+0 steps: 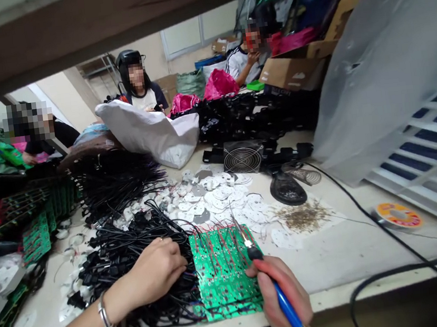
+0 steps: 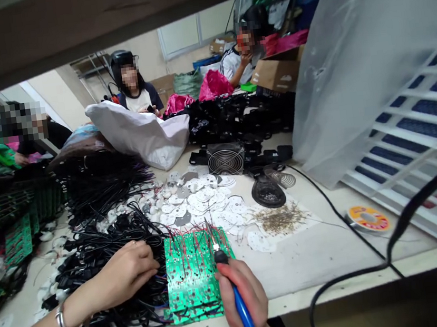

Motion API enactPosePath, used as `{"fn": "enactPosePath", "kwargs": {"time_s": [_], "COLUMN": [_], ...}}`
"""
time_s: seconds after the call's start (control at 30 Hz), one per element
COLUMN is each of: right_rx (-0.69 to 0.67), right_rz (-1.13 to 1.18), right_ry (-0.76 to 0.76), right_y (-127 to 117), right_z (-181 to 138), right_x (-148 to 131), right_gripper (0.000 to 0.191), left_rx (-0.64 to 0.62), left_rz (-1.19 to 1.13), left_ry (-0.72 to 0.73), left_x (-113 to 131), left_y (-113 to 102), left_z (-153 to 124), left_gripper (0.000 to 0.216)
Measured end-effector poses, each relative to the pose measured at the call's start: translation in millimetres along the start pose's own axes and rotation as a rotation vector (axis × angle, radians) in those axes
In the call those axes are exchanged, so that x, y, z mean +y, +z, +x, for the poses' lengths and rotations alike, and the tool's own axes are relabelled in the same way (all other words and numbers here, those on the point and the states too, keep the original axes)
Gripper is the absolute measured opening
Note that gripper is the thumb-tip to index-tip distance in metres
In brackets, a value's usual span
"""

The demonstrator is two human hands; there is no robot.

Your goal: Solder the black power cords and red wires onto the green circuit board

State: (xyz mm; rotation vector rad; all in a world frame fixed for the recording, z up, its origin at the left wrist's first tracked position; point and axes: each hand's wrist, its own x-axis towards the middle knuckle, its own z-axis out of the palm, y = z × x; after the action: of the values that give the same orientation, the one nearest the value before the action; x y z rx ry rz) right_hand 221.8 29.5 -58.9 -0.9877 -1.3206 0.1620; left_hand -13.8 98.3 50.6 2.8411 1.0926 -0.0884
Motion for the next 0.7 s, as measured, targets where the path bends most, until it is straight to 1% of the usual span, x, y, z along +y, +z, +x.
{"fn": "enactPosePath", "kwargs": {"time_s": [0.07, 0.13, 0.2, 0.23, 0.27, 0.3, 0.33, 0.37, 0.4, 0.43, 0.47, 0.53, 0.57, 0.63, 0.7], "right_rx": [-0.004, -0.005, -0.007, -0.010, -0.010, -0.010, -0.012, -0.012, -0.012, -0.014, -0.018, -0.018, -0.019, -0.009, 0.031], "right_rz": [0.000, -0.003, -0.006, -0.004, -0.001, 0.002, 0.002, -0.002, -0.010, -0.023, -0.037, -0.062, -0.068, -0.069, -0.066], "right_ry": [-0.005, -0.006, -0.005, -0.001, 0.007, 0.014, 0.021, 0.023, 0.022, 0.015, 0.005, -0.019, -0.032, -0.045, -0.026], "right_y": [0, -1, -1, -1, -1, -1, -2, -2, -2, -2, -3, -3, -3, -2, 1], "right_z": [0, 0, -2, -3, -3, -4, -5, -5, -5, -5, -5, -3, -3, -2, -2], "right_x": [0, 1, 3, 3, 4, 4, 4, 5, 5, 6, 6, 7, 7, 7, 5], "right_gripper": [0.021, 0.021, 0.021, 0.021, 0.020, 0.020, 0.020, 0.019, 0.019, 0.019, 0.020, 0.021, 0.022, 0.022, 0.019], "left_rx": [-0.070, -0.142, -0.190, -0.206, -0.211, -0.201, -0.175, -0.099, 0.010, 0.068, 0.095, 0.110, 0.102, 0.075, 0.053], "left_rz": [0.016, 0.008, -0.083, -0.159, -0.236, -0.290, -0.308, -0.255, -0.138, -0.068, -0.023, 0.041, 0.060, 0.090, 0.110], "left_ry": [0.010, 0.057, 0.120, 0.131, 0.112, 0.047, -0.062, -0.212, -0.386, -0.474, -0.527, -0.592, -0.609, -0.630, -0.629], "left_x": [2, 3, -2, -9, -19, -31, -47, -64, -83, -102, -120, -151, -163, -177, -184], "left_y": [-7, -19, -37, -47, -56, -65, -72, -76, -78, -78, -76, -69, -64, -53, -43], "left_z": [3, 9, 16, 20, 26, 33, 41, 52, 63, 76, 89, 113, 123, 140, 150], "left_gripper": [0.018, 0.018, 0.016, 0.017, 0.020, 0.024, 0.027, 0.029, 0.029, 0.030, 0.031, 0.028, 0.026, 0.030, 0.034]}}
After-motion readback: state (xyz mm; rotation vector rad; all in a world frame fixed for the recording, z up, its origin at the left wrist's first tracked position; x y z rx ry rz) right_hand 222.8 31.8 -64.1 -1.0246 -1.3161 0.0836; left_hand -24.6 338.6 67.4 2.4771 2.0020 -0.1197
